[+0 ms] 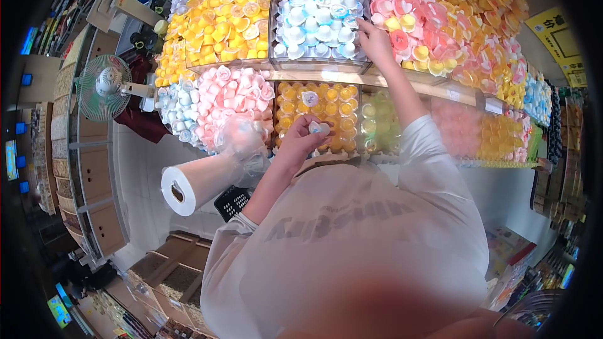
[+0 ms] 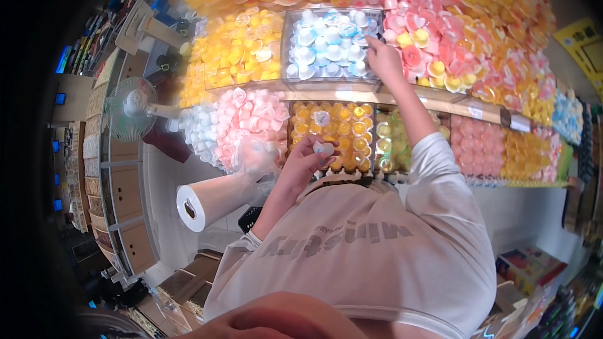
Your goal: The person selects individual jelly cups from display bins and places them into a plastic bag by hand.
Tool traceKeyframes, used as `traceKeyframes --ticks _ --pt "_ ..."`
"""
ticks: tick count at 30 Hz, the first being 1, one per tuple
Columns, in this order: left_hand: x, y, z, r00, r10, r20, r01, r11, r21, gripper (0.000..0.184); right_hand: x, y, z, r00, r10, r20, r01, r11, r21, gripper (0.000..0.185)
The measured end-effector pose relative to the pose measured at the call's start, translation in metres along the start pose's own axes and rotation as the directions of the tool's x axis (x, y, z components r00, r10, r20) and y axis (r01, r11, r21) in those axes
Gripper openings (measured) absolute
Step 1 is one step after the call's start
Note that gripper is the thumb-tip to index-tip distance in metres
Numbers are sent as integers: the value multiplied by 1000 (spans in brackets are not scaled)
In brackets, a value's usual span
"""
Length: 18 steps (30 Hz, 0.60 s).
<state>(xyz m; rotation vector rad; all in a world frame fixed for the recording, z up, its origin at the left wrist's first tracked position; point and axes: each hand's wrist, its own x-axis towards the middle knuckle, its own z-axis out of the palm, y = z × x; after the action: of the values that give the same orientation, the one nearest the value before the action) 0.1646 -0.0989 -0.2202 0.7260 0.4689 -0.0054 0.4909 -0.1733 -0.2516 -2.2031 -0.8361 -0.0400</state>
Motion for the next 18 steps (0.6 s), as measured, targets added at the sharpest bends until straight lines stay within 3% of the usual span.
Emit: traceKeyframes --ticks 4,8,11,13,14,16,17,18 --pt "0 1 0 1000 0 -4 0 1000 -1 31 9 23 12 992 39 -117 -25 993 119 30" --pt "0 1 0 1000 2 -6 -2 1000 8 31 17 17 -1 978 209 -8 -206 967 149 28" --pt "0 1 -1 1000 6 0 -6 1000 1 31 30 24 -7 982 129 -141 -121 990 66 25" --pt "-1 0 -2 1000 10 2 -10 1000 -11 32 39 23 -23 978 -107 -177 50 952 -301 22" --pt "-1 0 -2 1000 11 2 -11 1000 -11 32 43 19 -28 978 -107 -176 50 952 -301 22" --pt "-1 1 -1 1000 8 -9 -8 1000 8 32 50 9 -36 997 -47 63 70 892 -447 20" --pt "-1 0 -2 1000 9 -8 -9 1000 8 32 52 3 -37 997 -47 62 70 891 -448 20" --pt "-1 0 -2 1000 15 -6 -15 1000 12 31 54 -4 -37 984 -39 174 121 861 -494 19"
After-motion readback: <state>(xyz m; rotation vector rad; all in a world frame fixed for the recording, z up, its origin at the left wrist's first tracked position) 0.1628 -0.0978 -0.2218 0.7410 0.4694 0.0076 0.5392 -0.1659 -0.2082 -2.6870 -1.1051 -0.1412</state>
